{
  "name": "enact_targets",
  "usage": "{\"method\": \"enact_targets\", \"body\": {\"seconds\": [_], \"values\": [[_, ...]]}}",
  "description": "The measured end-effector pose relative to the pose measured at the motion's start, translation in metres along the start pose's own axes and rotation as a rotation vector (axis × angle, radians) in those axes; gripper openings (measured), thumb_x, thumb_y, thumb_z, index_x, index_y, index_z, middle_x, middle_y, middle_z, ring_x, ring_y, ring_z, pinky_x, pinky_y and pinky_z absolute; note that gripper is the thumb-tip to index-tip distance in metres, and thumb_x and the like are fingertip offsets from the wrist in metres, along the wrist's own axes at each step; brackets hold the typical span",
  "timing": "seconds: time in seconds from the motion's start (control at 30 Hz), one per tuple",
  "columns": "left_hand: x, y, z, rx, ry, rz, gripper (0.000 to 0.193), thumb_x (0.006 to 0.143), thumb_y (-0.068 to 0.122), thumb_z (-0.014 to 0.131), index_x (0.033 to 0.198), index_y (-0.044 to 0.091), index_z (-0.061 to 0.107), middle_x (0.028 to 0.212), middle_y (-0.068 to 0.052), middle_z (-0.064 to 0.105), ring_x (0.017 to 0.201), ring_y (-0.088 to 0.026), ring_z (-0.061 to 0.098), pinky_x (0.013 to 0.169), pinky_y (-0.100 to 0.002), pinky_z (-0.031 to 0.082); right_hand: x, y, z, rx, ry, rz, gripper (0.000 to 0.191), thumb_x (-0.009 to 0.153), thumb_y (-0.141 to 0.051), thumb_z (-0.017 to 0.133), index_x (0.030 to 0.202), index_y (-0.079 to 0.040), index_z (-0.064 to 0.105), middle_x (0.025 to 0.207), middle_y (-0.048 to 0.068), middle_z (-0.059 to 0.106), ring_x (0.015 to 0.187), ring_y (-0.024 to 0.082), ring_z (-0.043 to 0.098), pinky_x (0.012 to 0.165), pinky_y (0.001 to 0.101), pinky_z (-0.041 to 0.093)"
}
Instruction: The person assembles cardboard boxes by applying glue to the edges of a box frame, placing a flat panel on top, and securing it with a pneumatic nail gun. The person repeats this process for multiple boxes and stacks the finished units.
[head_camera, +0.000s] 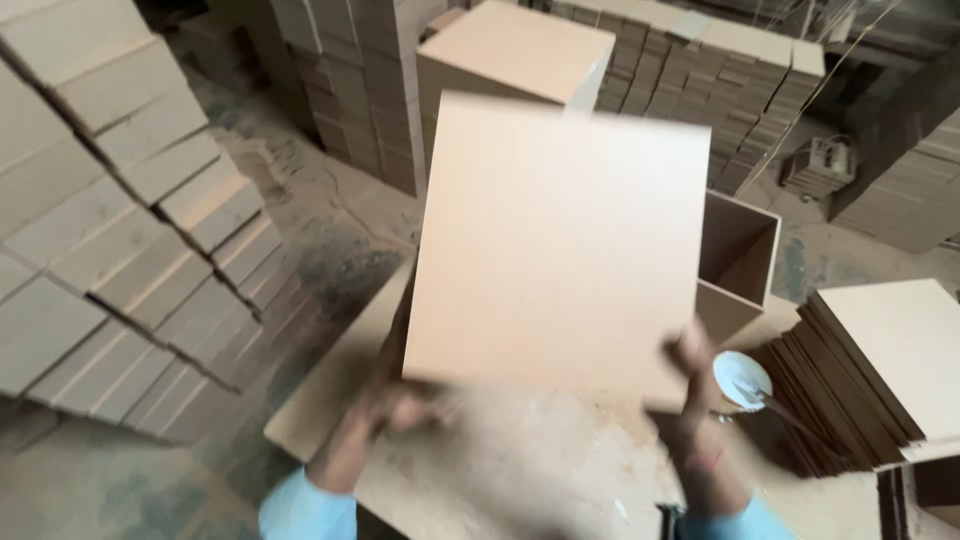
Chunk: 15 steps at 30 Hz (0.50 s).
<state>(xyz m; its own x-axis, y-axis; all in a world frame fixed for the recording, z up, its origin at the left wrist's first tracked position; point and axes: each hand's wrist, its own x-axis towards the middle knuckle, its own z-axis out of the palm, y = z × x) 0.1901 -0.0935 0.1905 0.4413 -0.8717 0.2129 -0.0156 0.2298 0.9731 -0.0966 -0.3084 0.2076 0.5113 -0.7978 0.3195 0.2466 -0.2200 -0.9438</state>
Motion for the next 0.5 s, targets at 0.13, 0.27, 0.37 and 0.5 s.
{"method": "enact_targets", "body": {"seconds": [0.13, 0.27, 0.37, 0.5], "values": [[0.169, 0.070, -0.038, 0.235, -0.015, 0.164, 0.099, 0.069, 0.021, 0.089, 0.151, 0.006, 0.035, 0.131, -0.009, 0.066, 0.117, -0.021, 0.069, 0.091, -0.030, 0.060, 0.158, -0.078, 0.062, 0.018, 0.161, 0.137, 0.090, 0.079, -0.068, 0.053, 0.146, -0.007, 0.050, 0.141, 0.015, 0.052, 0.122, 0.030, 0.053, 0.092, 0.0467, 0.046], [0.304, 0.099, -0.072, 0.331, -0.109, 0.405, 0.082, 0.079, 0.027, 0.093, 0.142, -0.002, 0.050, 0.132, -0.015, 0.069, 0.122, -0.026, 0.068, 0.102, -0.039, 0.060, 0.267, -0.105, 0.104, 0.042, 0.170, 0.088, 0.098, 0.075, -0.068, 0.060, 0.150, -0.007, 0.040, 0.149, 0.018, 0.046, 0.129, 0.033, 0.050, 0.098, 0.0540, 0.048], [0.359, 0.106, -0.080, 0.331, -0.139, 0.631, 0.094, 0.077, 0.028, 0.094, 0.147, -0.001, 0.039, 0.139, -0.016, 0.060, 0.131, -0.027, 0.058, 0.107, -0.042, 0.052, 0.325, -0.105, 0.117, 0.098, 0.080, 0.088, 0.099, 0.077, -0.068, 0.060, 0.148, 0.000, 0.044, 0.146, 0.025, 0.049, 0.130, 0.037, 0.053, 0.100, 0.0559, 0.048], [0.402, 0.110, -0.091, 0.469, -0.128, 0.511, 0.088, 0.076, 0.040, 0.093, 0.141, 0.001, 0.049, 0.134, -0.015, 0.066, 0.127, -0.028, 0.064, 0.106, -0.043, 0.054, 0.369, -0.090, 0.119, 0.043, 0.155, 0.142, 0.098, 0.077, -0.068, 0.059, 0.145, 0.001, 0.046, 0.142, 0.027, 0.051, 0.129, 0.038, 0.055, 0.101, 0.0551, 0.050]]}}
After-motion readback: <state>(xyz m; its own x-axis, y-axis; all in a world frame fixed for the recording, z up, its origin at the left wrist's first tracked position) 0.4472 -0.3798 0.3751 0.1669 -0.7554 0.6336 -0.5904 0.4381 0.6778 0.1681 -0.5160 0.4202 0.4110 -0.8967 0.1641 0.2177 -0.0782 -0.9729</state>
